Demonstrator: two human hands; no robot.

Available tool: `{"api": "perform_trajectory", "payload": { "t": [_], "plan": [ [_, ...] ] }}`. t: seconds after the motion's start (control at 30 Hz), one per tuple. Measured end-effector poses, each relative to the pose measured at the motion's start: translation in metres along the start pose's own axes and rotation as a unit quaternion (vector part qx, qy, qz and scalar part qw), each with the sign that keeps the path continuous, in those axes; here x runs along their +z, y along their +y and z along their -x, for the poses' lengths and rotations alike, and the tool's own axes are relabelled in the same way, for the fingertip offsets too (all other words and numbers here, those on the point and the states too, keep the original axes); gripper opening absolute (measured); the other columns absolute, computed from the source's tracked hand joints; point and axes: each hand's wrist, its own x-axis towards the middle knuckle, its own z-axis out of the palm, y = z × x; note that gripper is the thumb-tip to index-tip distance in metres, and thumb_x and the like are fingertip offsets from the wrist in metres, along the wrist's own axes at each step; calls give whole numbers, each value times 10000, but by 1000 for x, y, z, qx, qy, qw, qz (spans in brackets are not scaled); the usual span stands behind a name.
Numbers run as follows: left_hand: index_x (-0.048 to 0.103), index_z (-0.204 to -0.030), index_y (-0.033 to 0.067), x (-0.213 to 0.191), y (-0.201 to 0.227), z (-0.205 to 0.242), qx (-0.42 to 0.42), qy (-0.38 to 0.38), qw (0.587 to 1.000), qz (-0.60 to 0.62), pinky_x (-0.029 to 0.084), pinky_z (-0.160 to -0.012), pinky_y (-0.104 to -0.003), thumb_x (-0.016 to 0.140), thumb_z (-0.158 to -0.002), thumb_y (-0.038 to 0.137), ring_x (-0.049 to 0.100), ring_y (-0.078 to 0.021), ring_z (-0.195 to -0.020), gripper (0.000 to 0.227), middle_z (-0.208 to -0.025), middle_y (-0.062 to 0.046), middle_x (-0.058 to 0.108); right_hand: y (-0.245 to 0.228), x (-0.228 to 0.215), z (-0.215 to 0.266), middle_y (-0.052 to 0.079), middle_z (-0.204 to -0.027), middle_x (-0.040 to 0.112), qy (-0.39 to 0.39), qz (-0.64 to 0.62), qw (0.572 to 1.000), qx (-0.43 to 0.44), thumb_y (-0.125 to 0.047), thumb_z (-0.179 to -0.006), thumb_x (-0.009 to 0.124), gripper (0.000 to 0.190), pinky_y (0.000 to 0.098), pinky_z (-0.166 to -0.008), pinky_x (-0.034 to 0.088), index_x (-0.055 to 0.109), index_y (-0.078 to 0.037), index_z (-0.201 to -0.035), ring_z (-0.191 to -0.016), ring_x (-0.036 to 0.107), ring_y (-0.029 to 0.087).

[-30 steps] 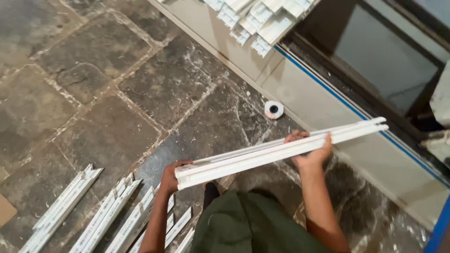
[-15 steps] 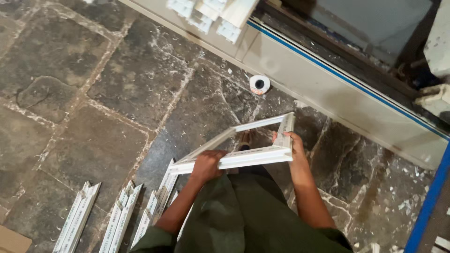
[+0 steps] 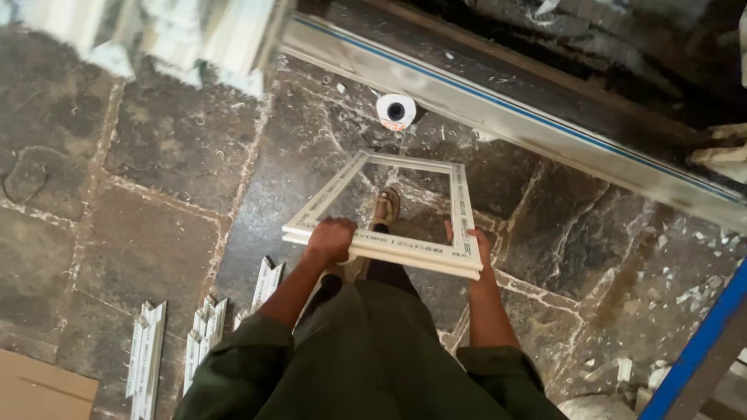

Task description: The person assembles white aluminum window frames by placing profile pieces into a corner milling machine, securing them with a metal bar, and using a utility knife to trim excess material. The person then removes the assembled frame and stacks it on the floor before repeating the process with additional profiles.

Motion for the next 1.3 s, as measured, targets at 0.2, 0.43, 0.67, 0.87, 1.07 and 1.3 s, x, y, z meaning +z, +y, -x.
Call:
{"api": "perform_trajectory", "payload": {
  "t": [0.2,0.43,0.67,0.87,1.07,1.3],
  "plan": [
    [701,-988,85,-17,35,-115,-20,-32,999,-33,525,-921,-436,700,-780,145,708,-300,-998,216,-1014,-130,733,-72,-26,-17,260,-1325,598,85,37,996,14,-252,-824,661,741,500,-952,597,445,-8,-1488,-1111,675,355],
    [724,-1015,109,-42,43,-193,-55,-79,993,-63,535,-904,-430,759,-752,190,709,-316,-971,277,-1028,-119,733,-124,-48,-50,208,-1187,710,218,0,976,18,-325,-856,721,589,420,-836,600,592,-11,-1337,-1076,686,339],
    [733,-1013,132,-92,15,-266,-46,-124,985,-110,533,-919,-440,768,-741,151,725,-266,-961,275,-993,-100,745,-168,-41,-99,105,-989,740,259,9,966,10,-327,-928,720,377,378,-739,654,667,-33,-1158,-863,742,258],
    [725,-1028,119,-106,3,-313,-36,-45,990,-132,513,-967,-419,768,-738,98,711,-264,-1030,295,-1048,-115,742,-209,-30,-135,147,-1008,757,188,16,981,38,-404,-960,656,414,426,-788,660,698,-11,-1085,-896,770,322],
    [649,-1261,87,-107,17,-291,3,190,971,-145,422,-1119,-446,691,-826,40,566,-288,-1319,440,-1294,-106,645,-228,-16,-152,140,-1058,788,226,65,971,40,-454,-940,580,438,444,-862,635,722,-71,-1100,-1018,762,344],
    [582,-1369,70,-72,21,-214,-79,245,966,-26,377,-1171,-479,654,-854,69,501,-313,-1387,520,-1529,-119,507,-233,8,-157,124,-1078,794,231,119,964,48,-613,-937,479,620,426,-868,588,711,-96,-1188,-989,769,279]
  ]
}}
